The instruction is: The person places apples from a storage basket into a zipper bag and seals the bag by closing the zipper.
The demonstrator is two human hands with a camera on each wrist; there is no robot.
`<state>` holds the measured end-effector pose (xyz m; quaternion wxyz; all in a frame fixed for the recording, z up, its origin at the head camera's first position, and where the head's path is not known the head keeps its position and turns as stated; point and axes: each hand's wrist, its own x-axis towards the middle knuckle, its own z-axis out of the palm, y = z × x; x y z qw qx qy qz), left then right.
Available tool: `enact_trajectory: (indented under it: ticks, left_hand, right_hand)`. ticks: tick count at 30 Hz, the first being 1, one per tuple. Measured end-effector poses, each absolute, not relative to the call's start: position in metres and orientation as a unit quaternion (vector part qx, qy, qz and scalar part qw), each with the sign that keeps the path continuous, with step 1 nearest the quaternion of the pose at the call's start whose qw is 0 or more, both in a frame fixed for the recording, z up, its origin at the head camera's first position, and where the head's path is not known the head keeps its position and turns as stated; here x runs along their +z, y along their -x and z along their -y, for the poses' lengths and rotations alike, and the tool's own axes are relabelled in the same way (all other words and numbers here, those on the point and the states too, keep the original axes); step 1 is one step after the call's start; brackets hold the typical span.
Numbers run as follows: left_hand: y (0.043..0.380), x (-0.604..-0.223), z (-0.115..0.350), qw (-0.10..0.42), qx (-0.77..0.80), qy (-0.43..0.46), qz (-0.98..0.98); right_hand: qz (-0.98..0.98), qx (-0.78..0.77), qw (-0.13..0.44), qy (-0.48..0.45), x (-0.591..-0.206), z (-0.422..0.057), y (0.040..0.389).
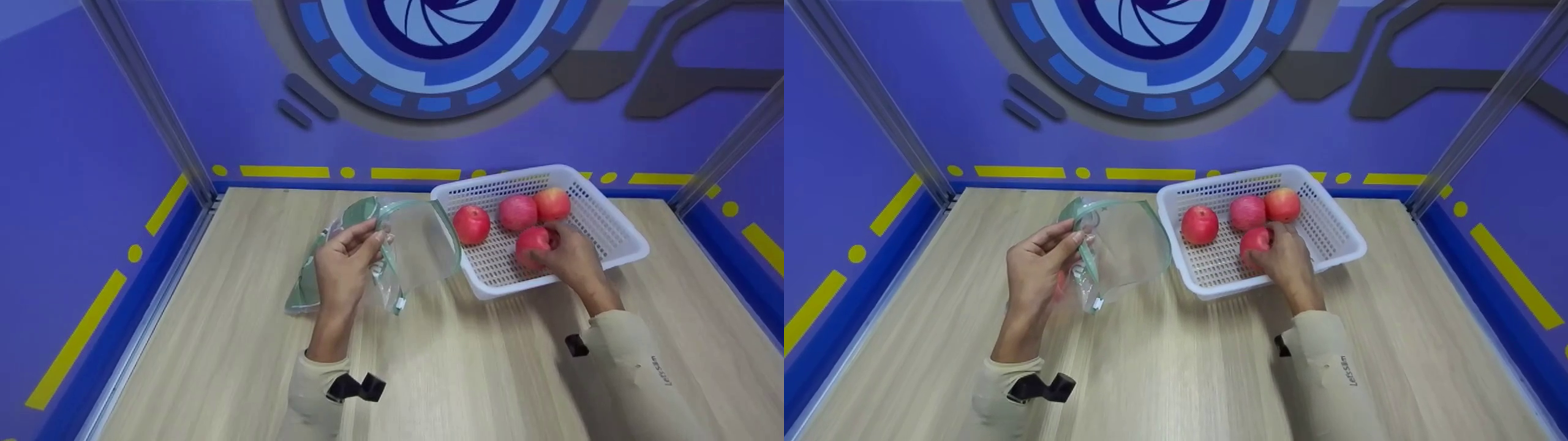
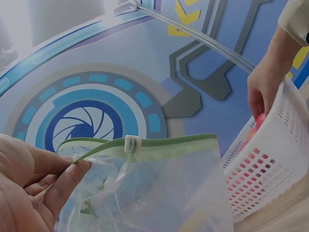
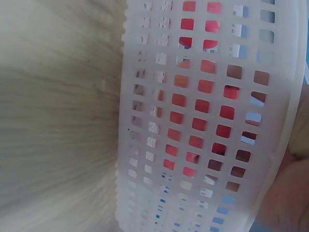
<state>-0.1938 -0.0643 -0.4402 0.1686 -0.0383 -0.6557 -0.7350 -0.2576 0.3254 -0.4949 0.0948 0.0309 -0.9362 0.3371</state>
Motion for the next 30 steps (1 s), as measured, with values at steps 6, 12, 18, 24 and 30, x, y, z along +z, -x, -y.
enact_trajectory:
  ticks: [6,12,18,24,30]
  left_hand:
    - [0.194,-0.441,0.065,0.172,-0.732,0.036,0.658]
    - [0.193,-0.442,0.064,0.173,-0.731,0.032,0.659]
    - [0.195,-0.442,0.064,0.171,-0.737,0.031,0.654]
    - [0.196,-0.443,0.065,0.17,-0.738,0.028,0.653]
    - [0.195,-0.443,0.066,0.178,-0.736,0.035,0.652]
  right_hand:
    - [0.925,0.335,0.174,-0.048,-0.501,-0.314,0.252]
    - [0.893,0.359,0.251,-0.101,-0.506,-0.292,0.244]
    - [0.861,0.402,0.289,-0.118,-0.5,-0.269,0.232]
    - [0.822,0.446,0.317,-0.156,-0.488,-0.247,0.223]
    - [0.791,0.492,0.325,-0.163,-0.465,-0.223,0.203]
